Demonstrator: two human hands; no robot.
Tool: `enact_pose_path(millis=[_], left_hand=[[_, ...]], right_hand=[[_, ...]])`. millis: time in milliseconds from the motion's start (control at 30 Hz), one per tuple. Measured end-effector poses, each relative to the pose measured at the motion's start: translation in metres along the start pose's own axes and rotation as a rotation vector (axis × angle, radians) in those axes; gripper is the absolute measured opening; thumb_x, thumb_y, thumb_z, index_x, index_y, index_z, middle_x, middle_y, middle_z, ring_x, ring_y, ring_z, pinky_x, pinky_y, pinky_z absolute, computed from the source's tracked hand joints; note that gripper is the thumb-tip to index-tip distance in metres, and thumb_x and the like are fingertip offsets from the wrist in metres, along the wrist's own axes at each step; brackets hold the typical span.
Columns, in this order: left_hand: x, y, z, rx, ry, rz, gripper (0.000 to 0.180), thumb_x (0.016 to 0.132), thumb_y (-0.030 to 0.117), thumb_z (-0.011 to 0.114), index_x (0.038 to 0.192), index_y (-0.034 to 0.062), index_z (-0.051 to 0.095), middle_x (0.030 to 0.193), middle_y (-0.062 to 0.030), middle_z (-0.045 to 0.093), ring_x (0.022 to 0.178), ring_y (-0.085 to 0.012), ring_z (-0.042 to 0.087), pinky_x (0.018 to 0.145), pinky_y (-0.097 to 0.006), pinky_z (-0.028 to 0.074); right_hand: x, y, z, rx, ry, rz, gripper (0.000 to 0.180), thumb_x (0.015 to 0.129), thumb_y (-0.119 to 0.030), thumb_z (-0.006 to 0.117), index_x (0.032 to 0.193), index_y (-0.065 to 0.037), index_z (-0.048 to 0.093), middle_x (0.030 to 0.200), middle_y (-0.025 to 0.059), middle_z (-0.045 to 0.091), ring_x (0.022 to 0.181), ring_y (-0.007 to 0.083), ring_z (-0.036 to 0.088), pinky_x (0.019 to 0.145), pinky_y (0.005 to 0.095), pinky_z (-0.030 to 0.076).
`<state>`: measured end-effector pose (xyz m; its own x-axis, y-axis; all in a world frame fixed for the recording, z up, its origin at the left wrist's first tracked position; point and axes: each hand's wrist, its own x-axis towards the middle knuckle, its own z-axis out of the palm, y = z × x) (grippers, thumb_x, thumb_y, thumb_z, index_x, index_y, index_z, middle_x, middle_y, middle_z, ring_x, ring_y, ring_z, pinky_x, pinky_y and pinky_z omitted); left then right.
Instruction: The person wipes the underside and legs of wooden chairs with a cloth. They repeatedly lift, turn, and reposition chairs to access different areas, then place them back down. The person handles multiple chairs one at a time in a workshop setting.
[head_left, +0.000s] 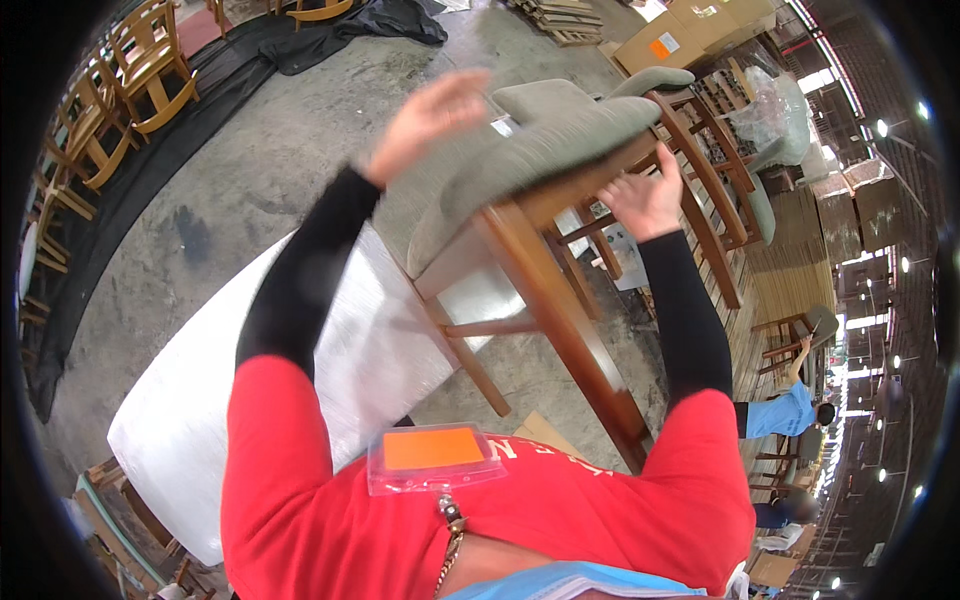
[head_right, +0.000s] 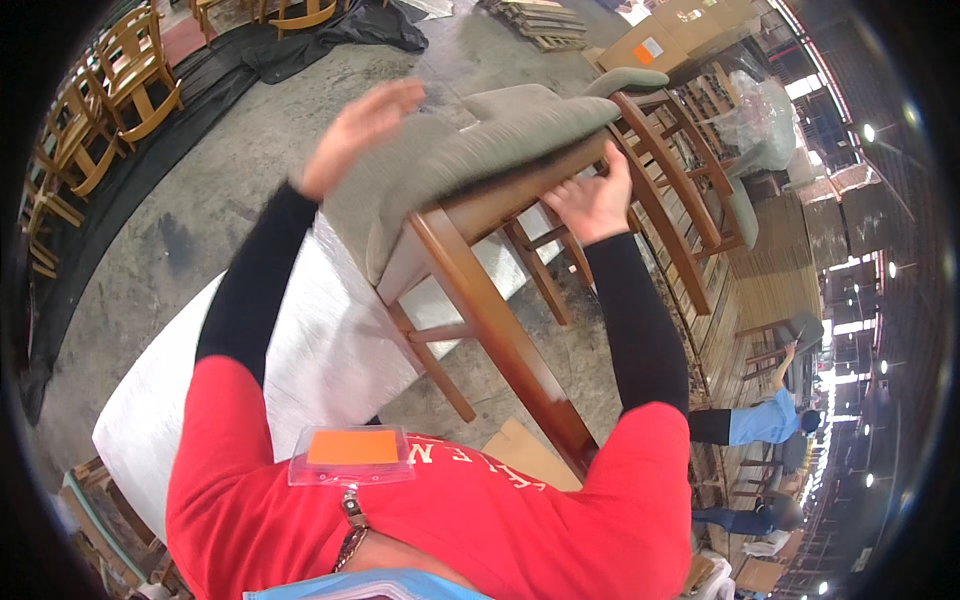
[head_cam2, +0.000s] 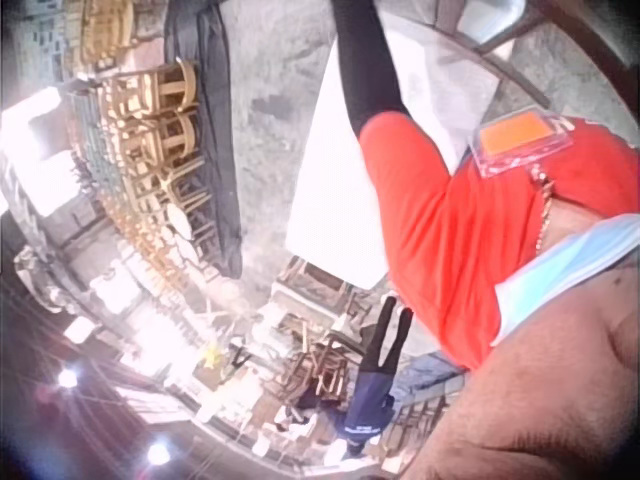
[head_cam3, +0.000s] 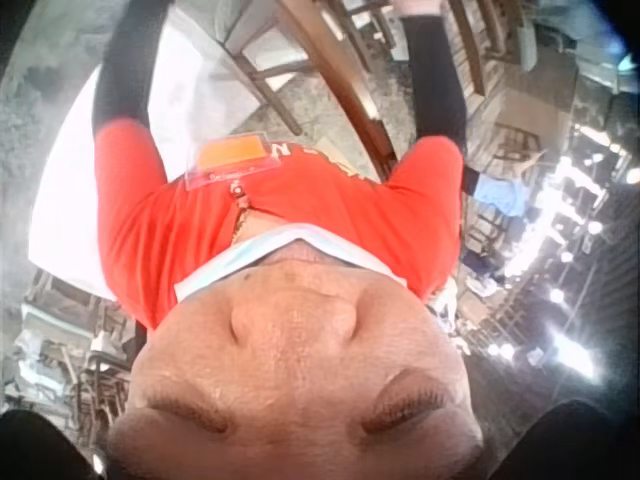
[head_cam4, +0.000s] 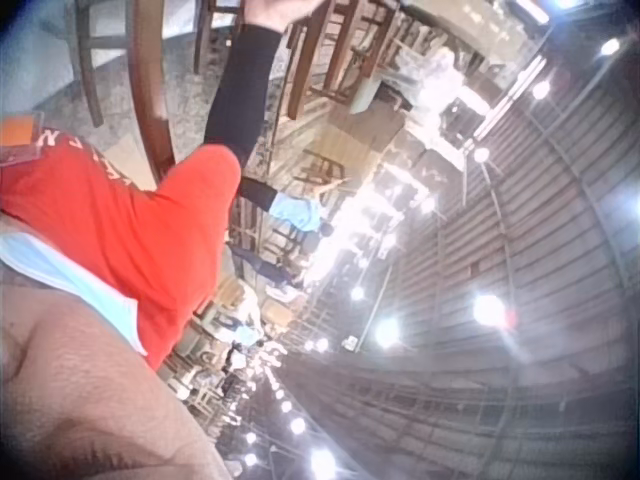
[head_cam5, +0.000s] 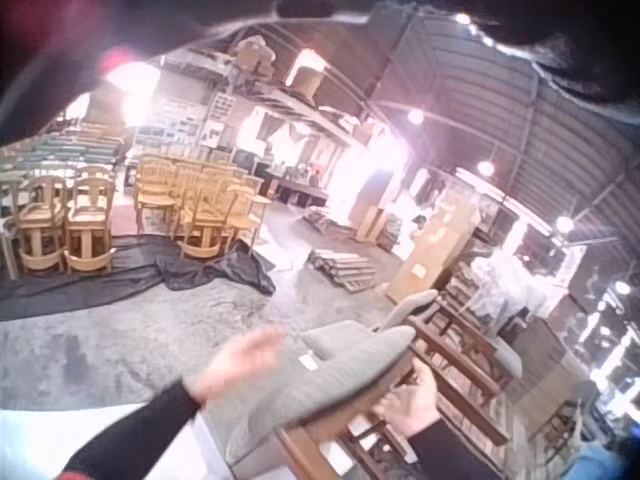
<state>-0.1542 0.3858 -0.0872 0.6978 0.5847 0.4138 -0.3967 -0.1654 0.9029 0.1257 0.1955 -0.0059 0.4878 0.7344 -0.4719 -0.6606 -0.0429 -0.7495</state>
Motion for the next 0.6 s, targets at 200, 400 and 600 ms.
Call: enact_pose_path(millis=[200, 400, 600], left_hand=[[-0.066, 0.037, 0.048, 0.507, 0.357, 0.056, 0.097, 0.075, 0.049, 0.085, 0.151, 0.0076, 0.042, 0.148, -0.0207, 0.047, 0.139, -0.0321, 0.046, 0.115, -0.042, 0.037], [-0.024, 0.0, 0.037, 0.511, 0.635, 0.15, 0.056, 0.079, 0.019, 0.078, 0.13, 0.0028, 0.061, 0.117, -0.0151, 0.067, 0.109, -0.025, 0.064, 0.096, -0.035, 0.05], [-0.02, -0.017, 0.036, 0.445, 0.712, 0.187, 0.046, 0.08, 0.019, 0.08, 0.119, -0.0017, 0.068, 0.107, -0.0097, 0.07, 0.097, -0.0178, 0.066, 0.09, -0.03, 0.05]], right_hand=[[0.074, 0.014, 0.049, -0.303, -0.189, 0.018, 0.04, 0.1, -0.02, 0.054, 0.136, -0.003, 0.049, 0.138, 0.0152, 0.056, 0.126, 0.0323, 0.055, 0.108, 0.0541, 0.043], [0.133, 0.024, 0.057, -0.325, -0.262, -0.161, 0.048, 0.093, -0.018, 0.07, 0.13, 0.008, 0.054, 0.121, 0.0197, 0.067, 0.108, 0.0393, 0.068, 0.09, 0.0558, 0.056], [0.057, 0.004, 0.045, -0.93, -0.305, -0.104, 0.061, 0.098, -0.035, 0.064, 0.139, 0.009, 0.05, 0.132, 0.0285, 0.061, 0.107, 0.0418, 0.069, 0.087, 0.0489, 0.062]])
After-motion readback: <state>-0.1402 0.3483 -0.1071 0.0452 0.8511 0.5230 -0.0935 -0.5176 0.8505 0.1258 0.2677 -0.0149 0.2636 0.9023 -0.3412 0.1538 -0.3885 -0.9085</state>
